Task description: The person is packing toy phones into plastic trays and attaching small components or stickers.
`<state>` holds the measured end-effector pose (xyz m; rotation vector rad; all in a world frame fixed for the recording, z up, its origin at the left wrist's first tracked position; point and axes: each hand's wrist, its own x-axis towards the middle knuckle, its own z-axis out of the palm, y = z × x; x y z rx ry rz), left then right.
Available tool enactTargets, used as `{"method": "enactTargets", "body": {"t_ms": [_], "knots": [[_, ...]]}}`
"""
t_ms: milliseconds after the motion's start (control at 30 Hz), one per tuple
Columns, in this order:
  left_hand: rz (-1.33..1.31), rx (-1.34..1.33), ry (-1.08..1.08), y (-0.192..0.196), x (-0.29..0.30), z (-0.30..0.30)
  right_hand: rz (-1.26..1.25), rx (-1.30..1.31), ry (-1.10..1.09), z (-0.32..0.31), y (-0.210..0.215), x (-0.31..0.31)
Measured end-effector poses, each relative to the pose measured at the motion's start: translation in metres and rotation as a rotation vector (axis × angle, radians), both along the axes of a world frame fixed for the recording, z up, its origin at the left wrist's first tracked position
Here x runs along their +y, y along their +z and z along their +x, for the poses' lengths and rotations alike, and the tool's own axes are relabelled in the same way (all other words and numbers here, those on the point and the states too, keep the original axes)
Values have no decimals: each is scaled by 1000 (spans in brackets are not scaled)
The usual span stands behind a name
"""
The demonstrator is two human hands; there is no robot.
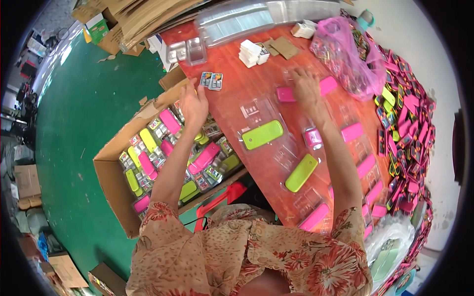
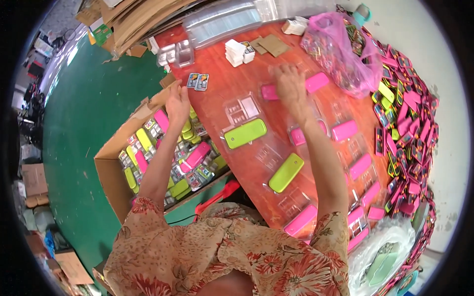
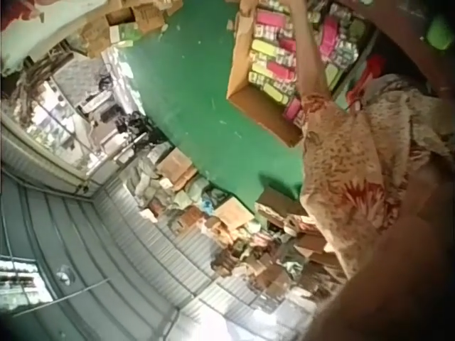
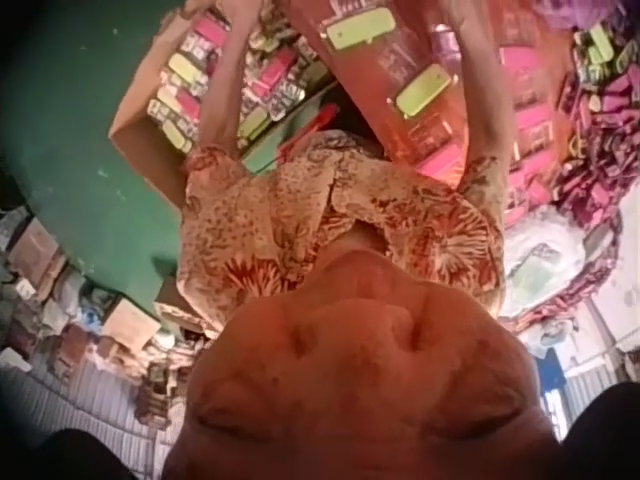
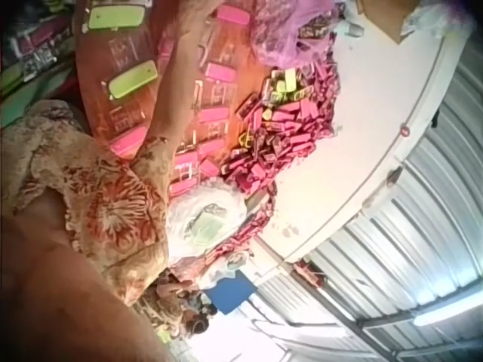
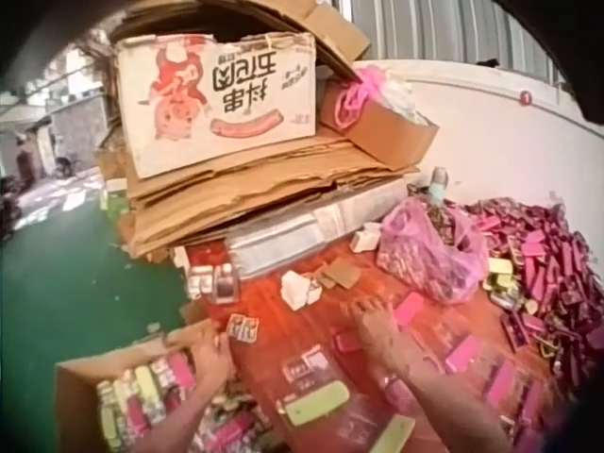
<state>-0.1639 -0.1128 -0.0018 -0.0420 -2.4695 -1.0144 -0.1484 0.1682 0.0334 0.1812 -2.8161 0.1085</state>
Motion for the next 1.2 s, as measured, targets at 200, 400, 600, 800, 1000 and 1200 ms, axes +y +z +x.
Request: {"method": "enactTargets", "body": {"t_ms": [200, 400, 600, 800, 1000, 1200], "knots": [[552, -529, 81, -6, -11, -45, -390, 105, 94, -29, -14, -113], [495, -467, -136, -53, -25, -71, -236, 65, 125, -38, -37, -178], [1203, -742, -113, -23, -23, -34, -383, 63, 380, -33, -40, -193], [1376, -710, -231, -11, -24, 3, -818, -66, 518, -19, -45, -180], [1443, -659, -286, 20, -25, 34, -1124, -354, 315, 19, -13, -168], [1460, -804, -501, 43, 25, 43, -1020, -331, 207, 30, 15, -110]]}}
